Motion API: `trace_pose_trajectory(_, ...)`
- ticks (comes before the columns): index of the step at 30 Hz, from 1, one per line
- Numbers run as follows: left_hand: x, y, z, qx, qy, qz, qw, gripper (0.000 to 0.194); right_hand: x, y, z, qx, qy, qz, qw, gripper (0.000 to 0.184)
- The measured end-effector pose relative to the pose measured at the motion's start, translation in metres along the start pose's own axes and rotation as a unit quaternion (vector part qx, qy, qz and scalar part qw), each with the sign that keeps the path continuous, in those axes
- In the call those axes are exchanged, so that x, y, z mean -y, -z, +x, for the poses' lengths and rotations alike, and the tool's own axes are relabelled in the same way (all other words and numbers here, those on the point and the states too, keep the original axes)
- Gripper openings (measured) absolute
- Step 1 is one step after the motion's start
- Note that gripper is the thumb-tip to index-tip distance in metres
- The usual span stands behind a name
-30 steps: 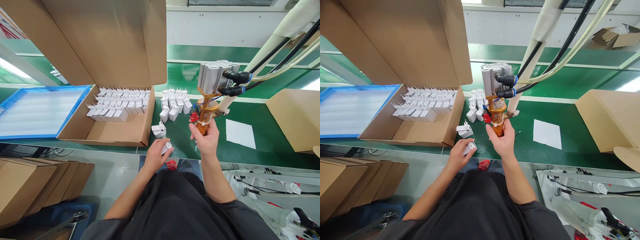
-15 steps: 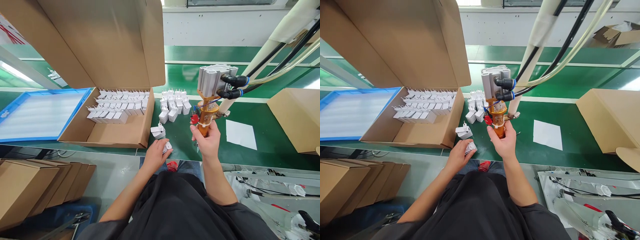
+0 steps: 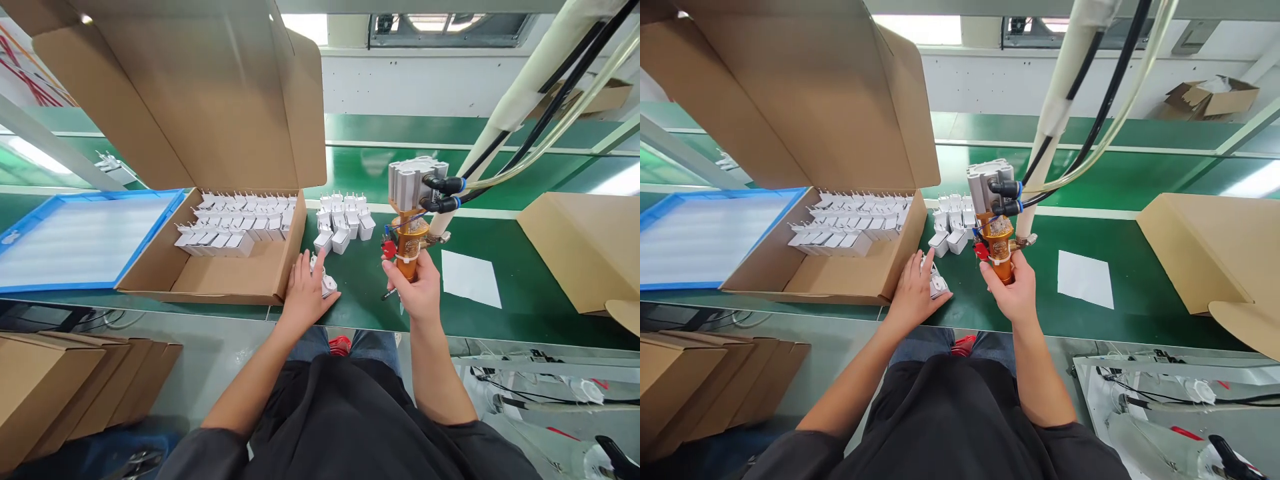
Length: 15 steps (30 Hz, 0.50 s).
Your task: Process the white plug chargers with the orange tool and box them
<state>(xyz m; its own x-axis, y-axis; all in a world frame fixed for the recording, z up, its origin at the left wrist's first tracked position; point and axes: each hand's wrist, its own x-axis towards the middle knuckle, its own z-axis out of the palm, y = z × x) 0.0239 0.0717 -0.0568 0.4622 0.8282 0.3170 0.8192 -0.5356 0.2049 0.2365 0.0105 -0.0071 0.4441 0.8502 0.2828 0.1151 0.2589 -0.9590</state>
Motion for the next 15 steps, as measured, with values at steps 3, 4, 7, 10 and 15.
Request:
trace_pose_trajectory(3, 0.007, 0.003, 0.003, 0.053, 0.018, 0.017, 0.998, 0.091, -0.004, 0.016, 0.003, -0.002, -0.007, -0.019, 1.0, 0.029)
trace_pose_trajectory(4, 0.008, 0.004, 0.004, 0.059, 0.013, 0.016, 0.998, 0.087, -0.005, 0.021, 0.005, -0.008, -0.008, -0.023, 1.0, 0.029)
trace_pose_trajectory(7, 0.003, 0.005, 0.012, 0.046, -0.024, -0.015, 0.999, 0.079, -0.008, 0.032, 0.011, -0.024, -0.006, -0.031, 0.999, 0.03)
trace_pose_trajectory(10, -0.025, 0.0, 0.034, 0.047, -0.06, -0.066, 0.995, 0.081, -0.008, 0.039, 0.015, -0.029, -0.013, -0.043, 0.999, 0.032)
trace_pose_trajectory(15, -0.096, -0.033, 0.09, 0.107, -0.123, -0.074, 0.984, 0.087, -0.026, 0.067, 0.004, -0.049, -0.041, -0.11, 0.992, 0.045)
